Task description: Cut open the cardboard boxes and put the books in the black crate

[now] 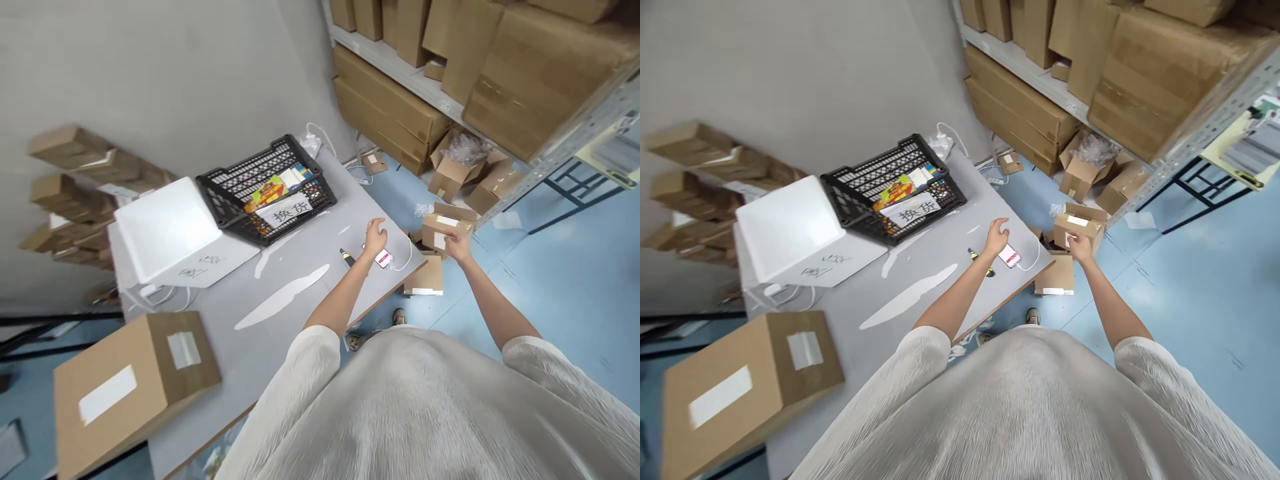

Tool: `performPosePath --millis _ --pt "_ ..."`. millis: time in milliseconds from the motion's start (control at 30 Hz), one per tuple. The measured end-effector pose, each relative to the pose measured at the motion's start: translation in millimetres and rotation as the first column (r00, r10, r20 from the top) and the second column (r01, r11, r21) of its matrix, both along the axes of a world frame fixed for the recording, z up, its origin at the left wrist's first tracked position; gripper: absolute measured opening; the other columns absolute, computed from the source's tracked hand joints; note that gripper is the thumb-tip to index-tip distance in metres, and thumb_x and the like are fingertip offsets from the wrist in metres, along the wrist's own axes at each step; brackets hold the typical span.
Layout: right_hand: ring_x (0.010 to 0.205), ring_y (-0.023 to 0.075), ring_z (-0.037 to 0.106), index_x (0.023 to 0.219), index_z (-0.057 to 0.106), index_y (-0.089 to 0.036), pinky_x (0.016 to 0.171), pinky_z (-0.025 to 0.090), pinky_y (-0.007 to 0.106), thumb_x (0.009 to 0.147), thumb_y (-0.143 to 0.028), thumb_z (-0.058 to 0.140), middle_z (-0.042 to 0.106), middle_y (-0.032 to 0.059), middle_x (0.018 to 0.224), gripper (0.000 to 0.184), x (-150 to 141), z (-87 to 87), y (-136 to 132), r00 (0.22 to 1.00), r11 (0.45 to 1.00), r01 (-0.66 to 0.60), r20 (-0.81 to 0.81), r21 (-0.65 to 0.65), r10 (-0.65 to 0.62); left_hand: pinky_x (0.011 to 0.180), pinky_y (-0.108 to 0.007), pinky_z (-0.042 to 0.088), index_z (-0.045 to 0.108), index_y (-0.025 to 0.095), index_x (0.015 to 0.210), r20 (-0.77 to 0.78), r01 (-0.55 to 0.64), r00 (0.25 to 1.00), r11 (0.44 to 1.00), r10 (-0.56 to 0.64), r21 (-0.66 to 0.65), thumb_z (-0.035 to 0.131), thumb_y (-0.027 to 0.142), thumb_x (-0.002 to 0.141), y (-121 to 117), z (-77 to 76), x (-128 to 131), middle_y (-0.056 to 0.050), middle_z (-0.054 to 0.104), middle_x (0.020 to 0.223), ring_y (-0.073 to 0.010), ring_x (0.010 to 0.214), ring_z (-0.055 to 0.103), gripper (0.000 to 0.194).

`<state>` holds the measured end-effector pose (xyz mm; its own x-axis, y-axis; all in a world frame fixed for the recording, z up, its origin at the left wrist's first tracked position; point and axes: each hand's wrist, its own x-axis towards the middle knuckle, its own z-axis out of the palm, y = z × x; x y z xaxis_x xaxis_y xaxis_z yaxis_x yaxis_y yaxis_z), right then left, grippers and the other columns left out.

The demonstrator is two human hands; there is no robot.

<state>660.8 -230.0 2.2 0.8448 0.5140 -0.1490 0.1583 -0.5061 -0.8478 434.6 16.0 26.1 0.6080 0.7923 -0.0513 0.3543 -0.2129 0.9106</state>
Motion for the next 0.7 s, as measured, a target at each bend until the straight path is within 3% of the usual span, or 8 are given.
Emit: performPosePath --millis 133,367,567,700 --pt "0.093 0.0268 0.074 0.112 0.081 -0.017 0.095 0.061 0.044 0.082 -0.043 0.065 0.081 0.0101 0.100 0.043 -35 -5.5 44 0.985 0.989 -0.145 -0.091 0.042 0.148 0.134 -0.046 0.040 0.074 0.024 0.131 -0.045 -0.106 0.993 0.994 0.105 -0.017 0.055 0.006 0.090 8 -2.8 -55 -0.011 0.065 0.150 -0.0277 0.150 0.057 0.049" --pt "0.103 0.0283 0.074 0.104 0.081 -0.021 0.099 0.062 0.049 0.081 -0.048 0.071 0.083 0.0108 0.110 0.037 -108 -15.1 107 0.888 0.900 -0.417 -0.153 0.123 0.433 0.128 -0.048 0.047 0.076 0.025 0.131 -0.098 -0.290 0.954 0.954 0.282 -0.074 0.057 0.008 0.087 11 -14.1 -164 -0.011 0.068 0.147 -0.0290 0.145 0.061 0.051" --pt "0.097 0.0274 0.075 0.102 0.080 -0.020 0.096 0.064 0.049 0.079 -0.044 0.070 0.083 0.0112 0.107 0.035 -173 -10.7 131 0.855 0.873 -0.481 -0.177 0.078 0.487 0.126 -0.052 0.049 0.077 0.024 0.127 -0.096 -0.361 0.931 0.926 0.351 -0.110 0.059 0.011 0.088 8 -20.5 -244 -0.013 0.069 0.147 -0.0318 0.142 0.063 0.045" --pt "0.102 0.0276 0.075 0.099 0.079 -0.020 0.101 0.062 0.050 0.077 -0.041 0.068 0.082 0.0114 0.112 0.032 -229 -9.9 140 0.838 0.858 -0.511 -0.195 0.051 0.510 0.125 -0.050 0.049 0.077 0.025 0.126 -0.091 -0.375 0.926 0.916 0.365 -0.141 0.060 0.012 0.090 4 -21.8 -298 -0.012 0.068 0.147 -0.0305 0.144 0.062 0.042"
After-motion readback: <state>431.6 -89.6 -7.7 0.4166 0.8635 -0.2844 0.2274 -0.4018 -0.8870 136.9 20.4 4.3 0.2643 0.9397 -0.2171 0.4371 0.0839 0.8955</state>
